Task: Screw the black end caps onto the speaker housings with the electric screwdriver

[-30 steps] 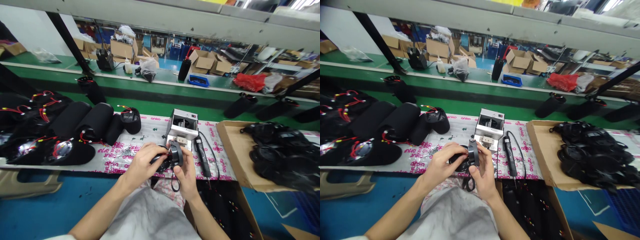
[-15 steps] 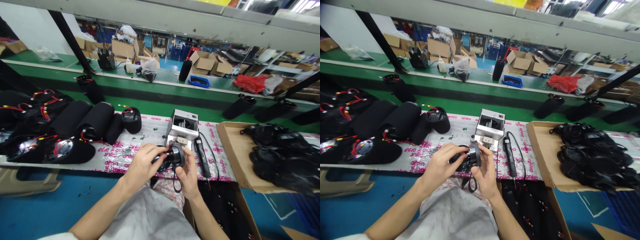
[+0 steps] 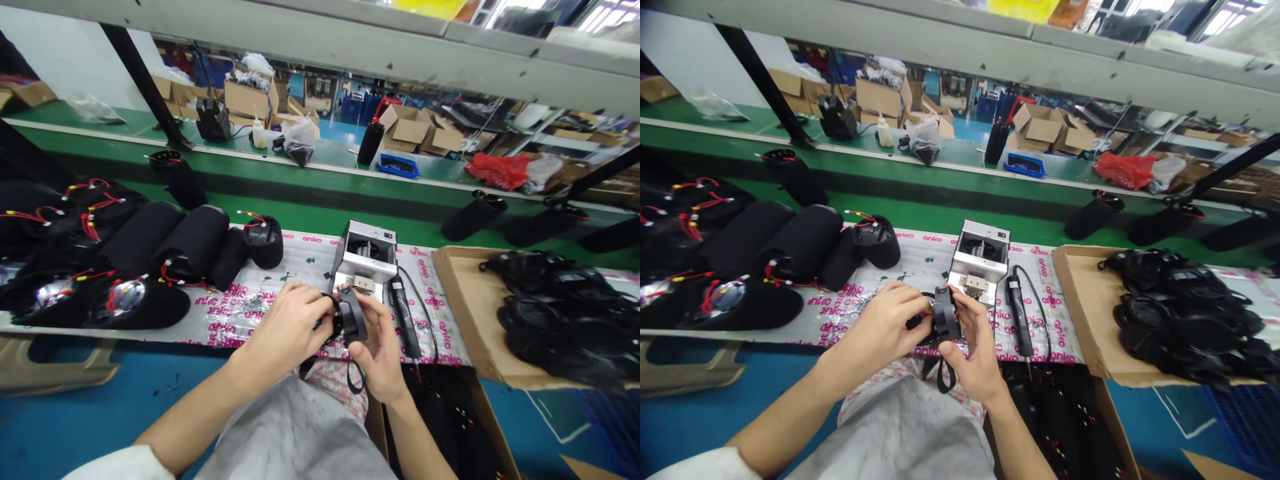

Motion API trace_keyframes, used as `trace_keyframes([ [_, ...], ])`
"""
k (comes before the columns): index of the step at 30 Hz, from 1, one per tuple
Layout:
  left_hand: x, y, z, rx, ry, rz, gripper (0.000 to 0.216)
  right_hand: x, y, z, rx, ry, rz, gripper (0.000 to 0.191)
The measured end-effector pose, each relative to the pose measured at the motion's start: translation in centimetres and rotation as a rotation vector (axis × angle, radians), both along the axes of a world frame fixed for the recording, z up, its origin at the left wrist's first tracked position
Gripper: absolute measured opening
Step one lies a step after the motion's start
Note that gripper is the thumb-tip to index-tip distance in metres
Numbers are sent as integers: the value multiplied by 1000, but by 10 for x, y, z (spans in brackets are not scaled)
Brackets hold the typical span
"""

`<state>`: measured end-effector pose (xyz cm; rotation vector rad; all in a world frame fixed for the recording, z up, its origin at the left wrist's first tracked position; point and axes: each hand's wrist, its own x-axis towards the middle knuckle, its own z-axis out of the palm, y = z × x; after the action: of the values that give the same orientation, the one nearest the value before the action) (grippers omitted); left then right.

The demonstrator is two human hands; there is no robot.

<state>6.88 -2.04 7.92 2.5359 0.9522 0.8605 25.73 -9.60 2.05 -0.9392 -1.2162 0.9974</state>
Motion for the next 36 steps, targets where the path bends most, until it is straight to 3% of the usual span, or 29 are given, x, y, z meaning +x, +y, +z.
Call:
trace_keyframes([
  [6,1,4,-3,-41,-33,-43,13,1,2,4,-18,6,-28,59],
  [11,3,3,-7,7,-18,-18,22,2,2,3,-33,-2,2,65],
  [18,3,4,-14,-63,-255,16,15,3,3,5,-34,15,-1,63],
  [23,-12,1,-18,-87,-271,-88,3,1,4,6,-38,32,6,60],
  [27,-16,0,-26,-43,-320,-122,14,-2,5,4,-27,54,-8,59],
  [32,-2,-5,-33,-69,-439,-12,12,-10,5,0,-3,55,-16,59],
  [36,2,-11,-31,-34,-330,110,12,-9,4,-5,42,24,-15,61],
])
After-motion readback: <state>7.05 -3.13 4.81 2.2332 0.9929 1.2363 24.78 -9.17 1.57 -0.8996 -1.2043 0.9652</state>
